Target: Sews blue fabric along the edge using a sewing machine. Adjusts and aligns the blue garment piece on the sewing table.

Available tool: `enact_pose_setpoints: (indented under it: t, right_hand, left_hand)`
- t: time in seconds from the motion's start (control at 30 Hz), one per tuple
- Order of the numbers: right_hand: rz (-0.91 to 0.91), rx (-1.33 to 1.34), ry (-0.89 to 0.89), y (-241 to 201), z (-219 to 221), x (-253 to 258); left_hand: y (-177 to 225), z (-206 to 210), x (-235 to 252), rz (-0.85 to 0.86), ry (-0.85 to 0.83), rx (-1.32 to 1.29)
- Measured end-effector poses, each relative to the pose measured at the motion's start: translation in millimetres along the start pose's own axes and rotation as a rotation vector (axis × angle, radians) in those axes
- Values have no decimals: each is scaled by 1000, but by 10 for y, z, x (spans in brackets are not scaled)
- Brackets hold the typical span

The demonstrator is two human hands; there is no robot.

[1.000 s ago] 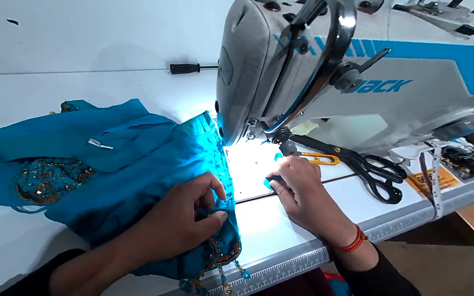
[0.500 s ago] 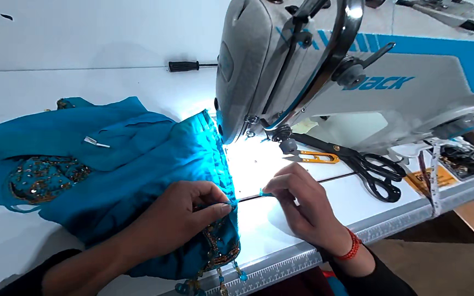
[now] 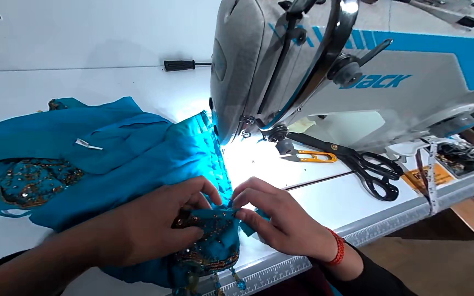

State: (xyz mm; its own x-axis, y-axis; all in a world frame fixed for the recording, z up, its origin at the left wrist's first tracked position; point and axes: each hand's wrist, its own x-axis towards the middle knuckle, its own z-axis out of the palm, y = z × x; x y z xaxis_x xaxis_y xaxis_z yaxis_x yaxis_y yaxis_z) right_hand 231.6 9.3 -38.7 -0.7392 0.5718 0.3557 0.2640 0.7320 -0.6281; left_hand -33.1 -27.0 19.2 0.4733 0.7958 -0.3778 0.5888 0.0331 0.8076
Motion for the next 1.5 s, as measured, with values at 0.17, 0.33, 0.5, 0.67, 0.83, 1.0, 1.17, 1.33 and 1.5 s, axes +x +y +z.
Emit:
enact_pose_setpoints:
  t: [0.17, 0.33, 0.5, 0.67, 0.83, 1.0, 1.17, 1.33, 1.5]
  right_hand:
    - [35, -48, 3, -22, -3, -6]
    - [56, -50, 38, -25, -2, -14]
    - [67, -60, 74, -14, 11, -34]
    - [67, -79, 90, -6, 22, -55]
    - [55, -91, 102, -9, 27, -64]
    - [57, -85, 105, -10, 33, -78]
    - [63, -35, 122, -19, 29, -81]
    - [21, 235, 127, -96, 33, -2]
    - [46, 387, 188, -228, 203, 96]
  left_hand:
    - [-22, -188, -115, 34, 57, 85]
    - [-104, -190, -142, 183, 245, -37]
    - [-148, -48, -57, 207, 327, -111]
    - [-139, 97, 2, 141, 343, -178]
    - [-132, 223, 20, 114, 433, -187]
    - [-187, 266, 30, 248, 420, -178]
    - [-190, 285, 34, 331, 331, -331]
    - [-209, 291, 51, 389, 324, -372]
    - [-225, 326, 52, 436, 361, -326]
